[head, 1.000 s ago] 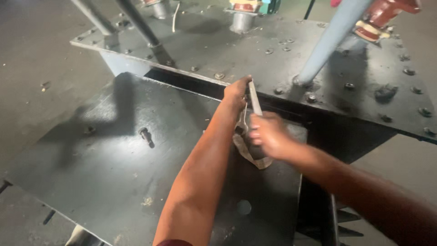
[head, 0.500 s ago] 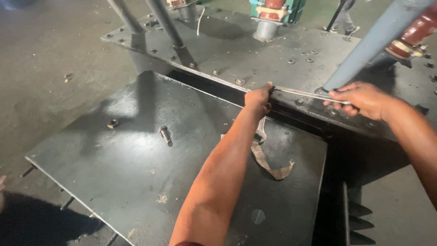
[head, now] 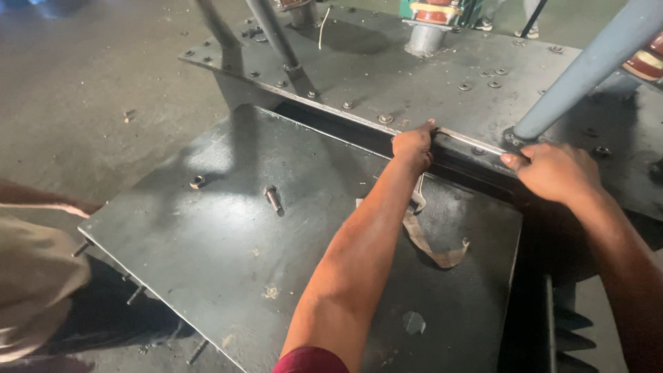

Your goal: The person uses two wrenches to tighten bolts on a large black metal plate attached to an industrial machine. They systematically move along the edge of the plate, securing multiple fasteners.

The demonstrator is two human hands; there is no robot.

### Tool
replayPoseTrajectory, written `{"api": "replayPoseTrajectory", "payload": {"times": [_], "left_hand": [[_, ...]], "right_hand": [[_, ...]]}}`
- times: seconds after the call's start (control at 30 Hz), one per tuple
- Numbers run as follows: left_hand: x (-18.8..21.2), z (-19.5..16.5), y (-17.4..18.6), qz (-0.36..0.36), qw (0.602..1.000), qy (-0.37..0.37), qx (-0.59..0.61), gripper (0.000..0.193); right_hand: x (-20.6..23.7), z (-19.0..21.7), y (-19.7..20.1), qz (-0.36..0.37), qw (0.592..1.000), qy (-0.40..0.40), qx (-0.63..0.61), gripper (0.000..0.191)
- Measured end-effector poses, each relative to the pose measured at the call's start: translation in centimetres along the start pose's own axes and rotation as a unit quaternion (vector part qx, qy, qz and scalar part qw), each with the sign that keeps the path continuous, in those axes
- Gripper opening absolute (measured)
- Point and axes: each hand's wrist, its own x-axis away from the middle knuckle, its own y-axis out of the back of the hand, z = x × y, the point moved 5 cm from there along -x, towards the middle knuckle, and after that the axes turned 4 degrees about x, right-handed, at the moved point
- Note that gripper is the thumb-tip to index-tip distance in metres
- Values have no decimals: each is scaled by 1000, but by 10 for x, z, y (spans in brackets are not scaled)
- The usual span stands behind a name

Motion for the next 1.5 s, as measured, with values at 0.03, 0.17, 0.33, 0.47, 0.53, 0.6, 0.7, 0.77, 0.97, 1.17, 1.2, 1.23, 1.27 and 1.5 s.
{"api": "replayPoseTrajectory", "payload": {"times": [0.03,0.17,0.33,0.47,0.53,0.6,0.7,0.77,0.97,1.17,1.2,1.23,1.27,1.5], "left_hand": [[-2,0,-1,4,1000,-2,4,47],[-6,-4,2,6,999,-27,33,64],[-5,-2,5,21,994,-29,-108,78],[-3,-2,4,6,979,-102,-174,77],[-5,-8,5,-16,967,-153,-203,76],[-10,1,7,6,995,-59,-81,63],[-9,5,4,38,998,-11,-48,50],[-6,2,4,36,998,-26,-54,48],[-1,-2,7,23,992,-64,-103,55],[-10,-4,13,6,984,-52,-173,61],[-12,-7,13,21,973,-88,-211,60],[-12,-9,9,39,960,-125,-248,60],[-13,-5,7,42,965,-96,-238,56],[-19,9,0,99,995,4,-5,31]], "right_hand": [[1,2,2,-8,1000,-4,2,59],[9,11,5,-15,1000,-24,13,62],[45,43,-6,-2,995,-93,38,61],[67,56,-4,-6,995,-86,54,57],[58,47,-5,48,997,-46,-40,51],[29,34,-14,164,958,-21,-235,45],[-5,29,-45,339,742,9,-579,36],[-21,28,-61,363,662,37,-654,30],[-21,45,-94,322,633,-25,-703,24],[-10,121,-113,231,570,-58,-786,16],[-7,131,-112,233,556,-60,-795,17],[-1,139,-108,231,542,-61,-805,19],[4,137,-102,211,568,-90,-790,12],[31,99,-32,348,643,-52,-680,31]]}}
